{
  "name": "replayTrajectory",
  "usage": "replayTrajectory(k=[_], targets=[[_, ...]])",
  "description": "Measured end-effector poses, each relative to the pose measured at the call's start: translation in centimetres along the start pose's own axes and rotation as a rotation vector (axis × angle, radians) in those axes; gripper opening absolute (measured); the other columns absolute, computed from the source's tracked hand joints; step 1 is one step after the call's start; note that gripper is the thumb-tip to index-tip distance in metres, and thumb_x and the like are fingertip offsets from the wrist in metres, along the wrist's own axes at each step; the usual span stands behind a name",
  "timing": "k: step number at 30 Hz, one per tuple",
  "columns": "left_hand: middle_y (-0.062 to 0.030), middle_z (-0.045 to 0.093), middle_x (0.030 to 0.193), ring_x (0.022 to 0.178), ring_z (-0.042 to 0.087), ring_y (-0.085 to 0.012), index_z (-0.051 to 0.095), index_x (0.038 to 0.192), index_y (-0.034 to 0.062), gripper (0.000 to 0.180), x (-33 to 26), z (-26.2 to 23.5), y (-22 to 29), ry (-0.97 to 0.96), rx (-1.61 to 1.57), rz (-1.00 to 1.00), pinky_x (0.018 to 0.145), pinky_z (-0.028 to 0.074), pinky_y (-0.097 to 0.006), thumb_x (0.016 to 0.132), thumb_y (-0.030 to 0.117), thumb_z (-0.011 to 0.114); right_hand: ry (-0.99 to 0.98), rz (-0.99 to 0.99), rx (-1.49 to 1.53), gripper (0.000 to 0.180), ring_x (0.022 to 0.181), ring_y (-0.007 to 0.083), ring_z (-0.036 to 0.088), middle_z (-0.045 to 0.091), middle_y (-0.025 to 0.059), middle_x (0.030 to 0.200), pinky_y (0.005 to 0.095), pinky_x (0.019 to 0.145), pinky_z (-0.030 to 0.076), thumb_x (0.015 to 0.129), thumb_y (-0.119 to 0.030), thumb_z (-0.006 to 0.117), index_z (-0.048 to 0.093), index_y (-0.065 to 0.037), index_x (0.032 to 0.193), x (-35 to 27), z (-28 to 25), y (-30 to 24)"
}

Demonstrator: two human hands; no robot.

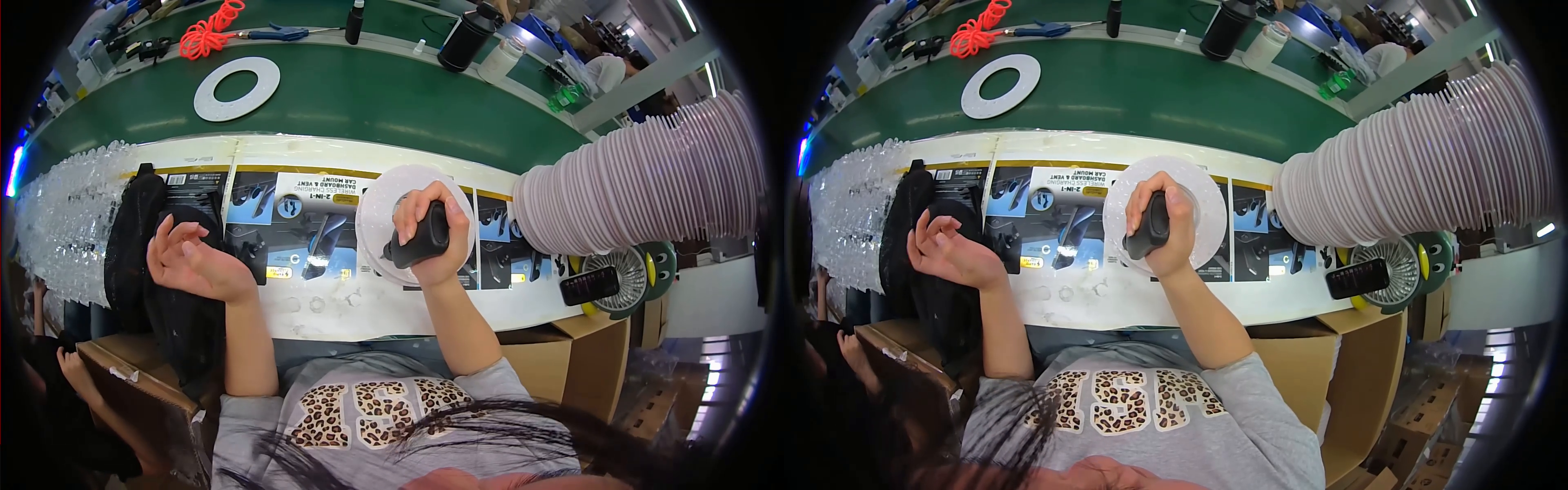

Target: Applying glue to a circular light base and attaching a ring component on an assembly line.

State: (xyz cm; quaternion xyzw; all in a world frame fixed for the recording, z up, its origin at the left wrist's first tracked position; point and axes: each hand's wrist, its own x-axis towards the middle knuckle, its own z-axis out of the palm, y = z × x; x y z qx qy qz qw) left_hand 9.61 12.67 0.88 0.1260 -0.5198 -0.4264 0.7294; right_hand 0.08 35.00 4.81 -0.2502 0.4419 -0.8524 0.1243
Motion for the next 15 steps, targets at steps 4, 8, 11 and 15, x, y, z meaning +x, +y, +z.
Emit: replayTrajectory(k=[4, 8, 11, 15], targets=[[-0.0139, 0.053, 0.114, 0.079, 0.053, -0.0211, 0.025, 0.137, 0.0165, 0.051, 2.1, -1.7, 4.1, 0.250, -0.176, 0.100, 0.064, 0.043, -0.031, 0.096, 0.038, 0.046, 0.006, -0.003, -0.007, 0.036, 0.053, 0.0145, 0.043, 0.044, 0.0075, 0.059, 0.0248, 0.054, 0.036, 0.093, -0.036, 0.035, 0.040, -0.006, 0.075, 0.0, -0.2, 0.0], [-0.0032, 0.054, 0.102, 0.085, 0.050, -0.0193, 0.048, 0.122, 0.0377, 0.030, 6.2, -7.9, 8.5, 0.577, -0.205, 0.478, 0.070, 0.039, -0.036, 0.093, 0.044, 0.045, -0.005, -0.009, -0.019, 0.035, 0.053, 0.0148, 0.043, 0.045, 0.0076, 0.059, 0.0258, 0.055, 0.037, 0.093, -0.036, 0.035, 0.040, -0.006, 0.075, 0.1, -0.5, -0.5], [-0.0052, 0.053, 0.110, 0.091, 0.051, -0.0214, 0.047, 0.123, 0.0266, 0.036, 6.1, -9.5, 6.2, 0.333, -0.309, 0.431, 0.075, 0.039, -0.036, 0.091, 0.043, 0.048, 0.009, -0.008, 0.007, 0.034, 0.053, 0.0154, 0.043, 0.045, 0.0078, 0.059, 0.0265, 0.055, 0.037, 0.093, -0.036, 0.035, 0.040, -0.006, 0.076, 0.2, 0.0, -0.7], [-0.0180, 0.060, 0.093, 0.073, 0.057, -0.0239, 0.047, 0.107, -0.0013, 0.044, 2.6, -5.9, 3.2, 0.007, -0.128, 0.224, 0.066, 0.047, -0.032, 0.090, 0.038, 0.054, 0.015, -0.015, 0.068, 0.033, 0.054, 0.0163, 0.043, 0.045, 0.0084, 0.060, 0.0270, 0.056, 0.038, 0.093, -0.034, 0.035, 0.040, -0.006, 0.077, 0.5, -0.1, -0.8]])
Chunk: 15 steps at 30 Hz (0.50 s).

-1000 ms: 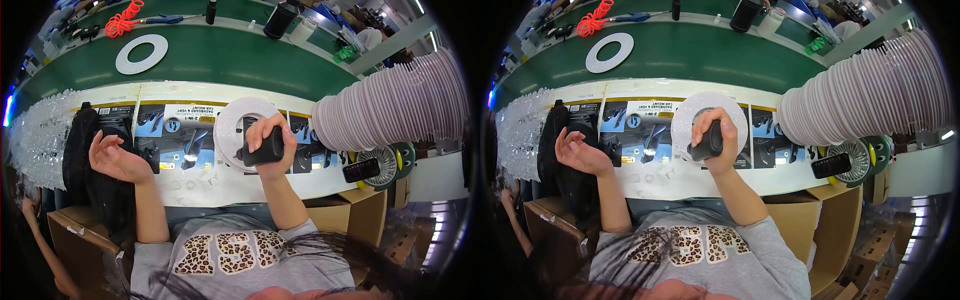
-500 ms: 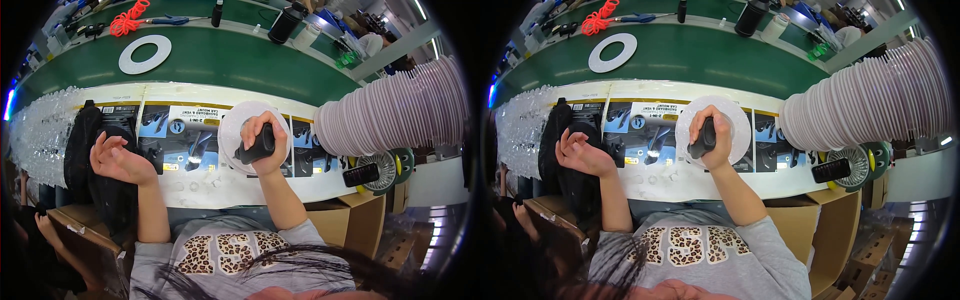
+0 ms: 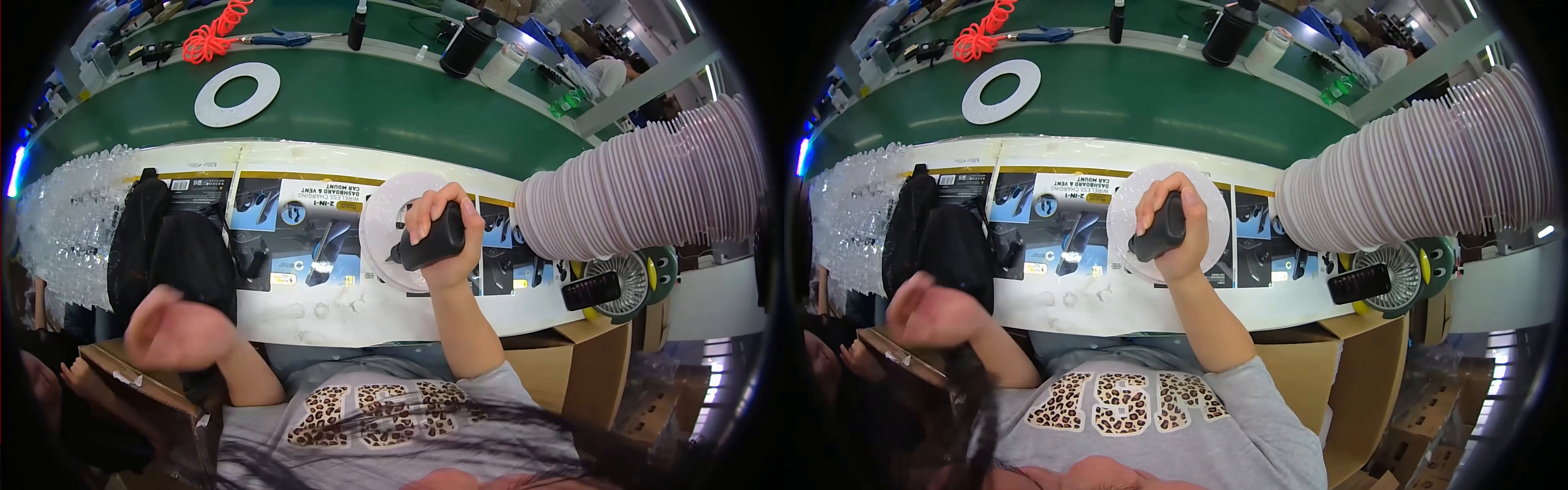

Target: Applying glue to a circular light base and attaching a ring component on an assembly line.

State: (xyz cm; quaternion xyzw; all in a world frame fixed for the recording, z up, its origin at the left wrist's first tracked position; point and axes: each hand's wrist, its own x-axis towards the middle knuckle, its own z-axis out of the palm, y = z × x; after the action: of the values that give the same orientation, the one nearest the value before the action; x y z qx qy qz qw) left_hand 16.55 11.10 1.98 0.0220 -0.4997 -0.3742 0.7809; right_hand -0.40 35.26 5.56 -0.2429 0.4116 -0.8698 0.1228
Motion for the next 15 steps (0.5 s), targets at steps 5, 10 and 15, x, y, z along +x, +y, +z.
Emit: replayTrajectory(k=[5, 10, 15], targets=[[-0.0089, 0.061, 0.078, 0.060, 0.047, -0.0068, 0.049, 0.113, -0.0022, 0.023, -3.9, 1.5, -1.8, -0.580, 0.179, -0.482, 0.057, 0.039, -0.018, 0.098, 0.011, 0.038, 0.019, -0.081, -0.049, 0.033, 0.053, 0.0155, 0.041, 0.045, 0.0082, 0.060, 0.0268, 0.056, 0.038, 0.093, -0.034, 0.033, 0.040, -0.006, 0.077, 0.5, -0.2, -0.9], [-0.0077, 0.062, 0.078, 0.059, 0.046, -0.0056, 0.049, 0.113, -0.0028, 0.021, -4.1, 1.8, -2.2, -0.608, 0.168, -0.503, 0.056, 0.038, -0.018, 0.096, 0.005, 0.040, 0.043, -0.102, -0.139, 0.034, 0.053, 0.0145, 0.041, 0.044, 0.0075, 0.060, 0.0264, 0.055, 0.038, 0.093, -0.034, 0.033, 0.039, -0.006, 0.076, 1.1, -0.8, -0.2], [-0.0069, 0.061, 0.077, 0.059, 0.045, -0.0052, 0.047, 0.114, -0.0028, 0.022, -4.3, 1.7, -2.4, -0.598, 0.161, -0.530, 0.056, 0.038, -0.018, 0.096, 0.006, 0.040, 0.039, -0.067, -0.117, 0.034, 0.053, 0.0144, 0.041, 0.044, 0.0072, 0.059, 0.0258, 0.054, 0.037, 0.093, -0.035, 0.035, 0.040, -0.006, 0.076, 1.1, -0.8, 0.0]])
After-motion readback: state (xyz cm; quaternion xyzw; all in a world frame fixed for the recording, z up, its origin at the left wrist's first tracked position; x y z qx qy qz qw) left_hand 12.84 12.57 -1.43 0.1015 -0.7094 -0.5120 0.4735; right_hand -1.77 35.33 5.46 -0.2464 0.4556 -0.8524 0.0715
